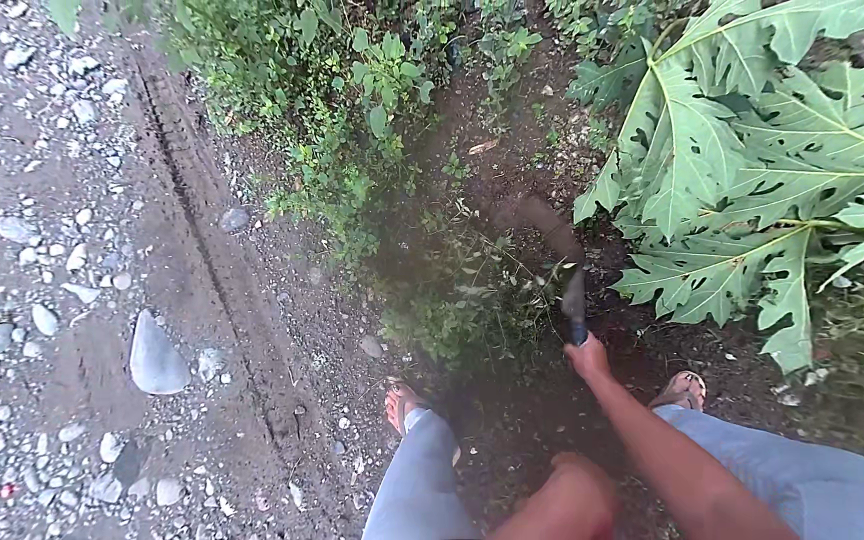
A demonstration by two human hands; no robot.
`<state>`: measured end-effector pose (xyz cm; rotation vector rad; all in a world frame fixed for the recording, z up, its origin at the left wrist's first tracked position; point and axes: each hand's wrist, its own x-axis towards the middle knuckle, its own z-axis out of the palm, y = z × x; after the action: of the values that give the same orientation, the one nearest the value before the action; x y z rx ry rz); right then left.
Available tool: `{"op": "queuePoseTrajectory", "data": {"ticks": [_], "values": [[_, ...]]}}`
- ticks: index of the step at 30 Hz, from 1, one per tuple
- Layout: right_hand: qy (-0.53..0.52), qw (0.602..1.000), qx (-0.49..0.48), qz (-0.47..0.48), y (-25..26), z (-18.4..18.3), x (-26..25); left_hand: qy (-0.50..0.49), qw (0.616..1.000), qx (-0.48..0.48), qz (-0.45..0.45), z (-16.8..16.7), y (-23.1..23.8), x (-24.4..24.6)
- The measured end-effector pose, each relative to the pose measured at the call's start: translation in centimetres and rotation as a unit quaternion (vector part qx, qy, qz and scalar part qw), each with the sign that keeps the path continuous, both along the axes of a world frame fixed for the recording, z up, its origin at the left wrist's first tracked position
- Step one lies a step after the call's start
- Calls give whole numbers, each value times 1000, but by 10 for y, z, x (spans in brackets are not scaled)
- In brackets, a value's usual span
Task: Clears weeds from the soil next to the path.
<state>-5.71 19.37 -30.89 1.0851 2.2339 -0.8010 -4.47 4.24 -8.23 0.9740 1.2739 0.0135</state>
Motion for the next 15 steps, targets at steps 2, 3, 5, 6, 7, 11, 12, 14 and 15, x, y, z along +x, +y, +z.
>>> {"op": "queuePoseTrajectory", "data": {"ticks": [2, 3, 5, 6, 7, 11, 12, 14, 15], "values": [[-129, 985, 21, 112, 8, 3, 20, 1, 1000, -4, -3, 5, -1, -3], [-153, 978, 37, 139, 15, 7, 25, -3, 1000, -9, 1, 9, -2, -6], [-161, 971, 64, 167, 29, 18, 29, -7, 1000, -14, 5, 10, -3, -4], [-146, 973, 70, 165, 35, 23, 28, -8, 1000, -18, 6, 12, -3, -3], [-123, 979, 69, 149, 38, 28, 25, -9, 1000, -23, 9, 13, -4, -3], [43, 998, 29, -25, 21, 30, 3, -13, 999, -25, 19, 12, -5, -1], [76, 994, 11, -75, 11, 26, -4, -13, 999, -27, 24, 11, -5, 0], [81, 991, -2, -107, -3, 14, -8, -12, 999, -23, 18, 9, -5, 2], [42, 997, 3, -72, -4, 10, -3, -7, 1000, -17, 15, 7, -4, 4]]}}
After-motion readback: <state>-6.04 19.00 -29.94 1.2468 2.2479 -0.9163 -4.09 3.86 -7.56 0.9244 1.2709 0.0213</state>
